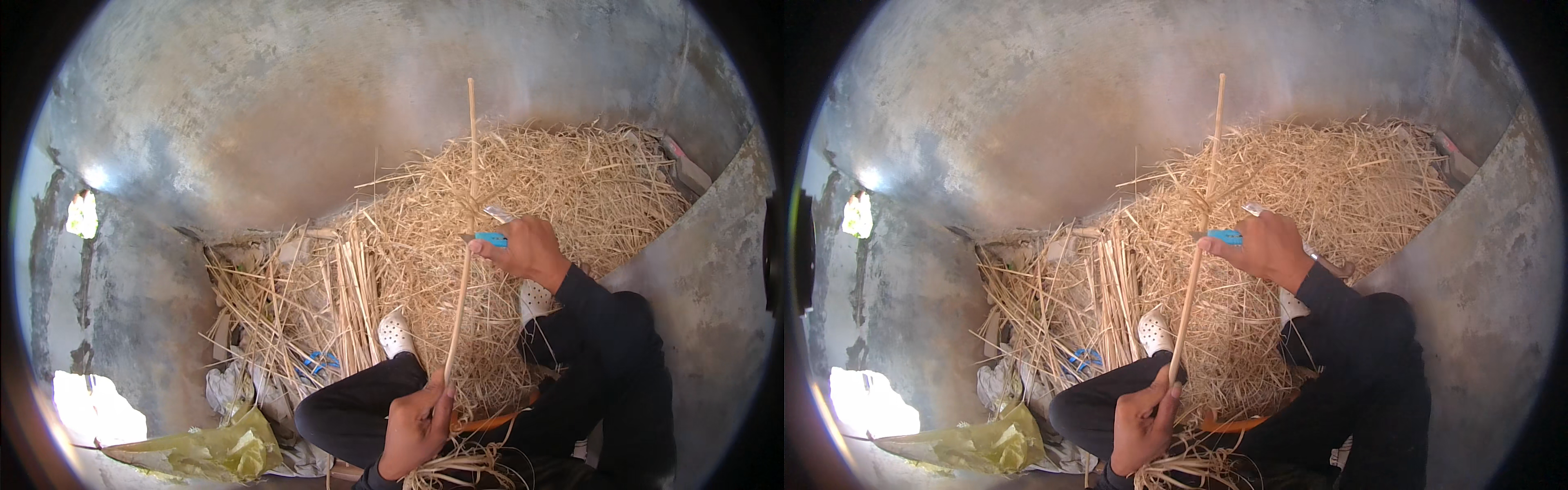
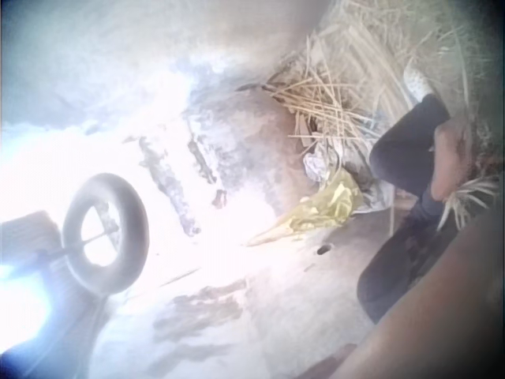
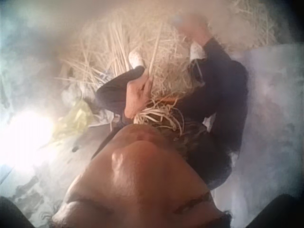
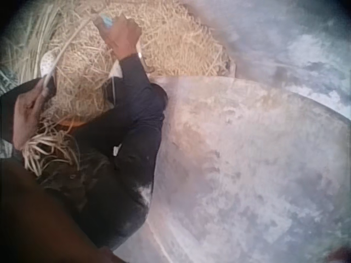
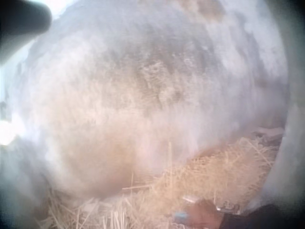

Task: The person sits cross-legged on a floor covered with straw and uses a small knife to peel the outer layer off a long, thin stick. They hold the stick with their left hand and scrape it with the knife in their right hand, creating a pile of shavings.

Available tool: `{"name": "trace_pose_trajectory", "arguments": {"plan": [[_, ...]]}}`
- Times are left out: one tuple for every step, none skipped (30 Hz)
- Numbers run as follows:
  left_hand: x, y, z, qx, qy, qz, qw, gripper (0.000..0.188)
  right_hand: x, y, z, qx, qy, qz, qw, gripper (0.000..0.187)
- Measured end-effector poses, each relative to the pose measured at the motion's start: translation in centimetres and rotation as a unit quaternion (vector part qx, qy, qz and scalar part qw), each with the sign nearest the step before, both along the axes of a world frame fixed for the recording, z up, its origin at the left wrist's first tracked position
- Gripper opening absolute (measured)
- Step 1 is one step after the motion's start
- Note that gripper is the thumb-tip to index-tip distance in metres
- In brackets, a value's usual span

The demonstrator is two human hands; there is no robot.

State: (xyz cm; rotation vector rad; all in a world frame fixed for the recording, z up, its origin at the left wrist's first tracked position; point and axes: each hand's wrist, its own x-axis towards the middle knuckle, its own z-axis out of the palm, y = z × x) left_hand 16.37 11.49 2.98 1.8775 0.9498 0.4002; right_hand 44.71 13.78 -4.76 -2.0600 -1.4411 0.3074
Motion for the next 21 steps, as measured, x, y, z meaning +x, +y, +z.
{"name": "trace_pose_trajectory", "arguments": {"plan": [[0.0,-0.1,-0.4,-0.013,-0.011,-0.004,1.0,0.03,0.6,-0.2,0.6,-0.01,-0.003,-0.022,1.0,0.084],[-0.4,0.0,-0.8,-0.011,-0.011,0.01,1.0,0.03,-0.4,-0.1,-0.1,-0.004,-0.018,0.004,1.0,0.086],[-0.2,0.4,-1.0,0.005,-0.019,0.013,1.0,0.025,-1.9,-0.9,-0.5,0.008,-0.023,0.045,0.999,0.087],[-0.1,0.5,-1.2,0.02,-0.021,0.025,0.999,0.021,-4.3,-1.6,-0.4,0.019,-0.022,0.093,0.995,0.088],[-0.1,0.6,-1.3,0.035,-0.025,0.032,0.999,0.017,-5.3,-2.0,-0.3,0.031,-0.023,0.138,0.99,0.089],[-0.6,0.5,-1.1,0.028,0.01,0.02,0.999,0.016,-5.1,-1.9,-0.4,0.044,-0.052,0.123,0.99,0.089],[-0.5,0.6,-0.8,0.036,0.008,0.009,0.999,0.016,-4.5,-1.7,-0.7,0.059,-0.076,0.104,0.99,0.089],[-0.3,0.4,-0.3,0.037,0.008,-0.002,0.999,0.015,-3.9,-1.7,-1.2,0.067,-0.096,0.086,0.989,0.09],[-0.3,-0.1,0.0,0.038,0.012,-0.012,0.999,0.015,-1.2,-0.2,-2.9,-0.036,-0.007,0.006,0.999,0.087],[-0.6,-1.1,-0.1,0.018,-0.026,0.005,0.999,0.014,1.5,0.7,-2.7,-0.015,-0.018,-0.059,0.998,0.085],[-0.7,-1.0,0.0,0.001,-0.011,0.0,1.0,0.016,3.1,1.2,-1.8,-0.019,-0.04,-0.069,0.997,0.084],[-0.4,-0.7,-0.1,-0.021,-0.003,-0.012,1.0,0.022,4.2,0.8,-1.1,-0.028,-0.069,-0.086,0.994,0.084],[0.0,-0.4,-0.3,-0.036,0.003,-0.019,0.999,0.03,4.2,0.8,-0.8,-0.04,-0.057,-0.092,0.993,0.084],[-0.6,-0.4,-0.7,-0.054,-0.003,0.0,0.999,0.031,3.3,1.2,-1.1,-0.048,-0.04,-0.095,0.994,0.084],[-0.5,0.0,-1.1,-0.052,-0.014,0.019,0.998,0.027,2.4,1.5,-1.2,-0.056,-0.023,-0.097,0.993,0.084],[-0.4,0.2,-1.2,-0.06,-0.019,0.041,0.997,0.024,1.1,0.8,-0.8,-0.043,-0.025,-0.05,0.998,0.084],[-0.4,0.4,-1.4,-0.065,-0.024,0.063,0.996,0.021,-0.3,0.0,-0.3,-0.026,-0.026,-0.001,0.999,0.084],[-0.5,0.7,-2.0,-0.04,-0.057,0.045,0.997,0.026,-2.4,-1.1,-0.7,0.029,-0.054,0.051,0.997,0.084],[-0.2,0.7,-1.9,-0.025,-0.059,0.045,0.997,0.025,-4.2,-2.1,-0.9,0.081,-0.085,0.103,0.988,0.084],[0.0,0.8,-1.7,-0.012,-0.054,0.046,0.997,0.025,-5.3,-2.4,-0.4,0.076,-0.076,0.133,0.985,0.084],[0.2,0.9,-1.5,0.001,-0.049,0.048,0.998,0.024,-6.2,-2.7,0.5,0.07,-0.066,0.163,0.982,0.083]]}}
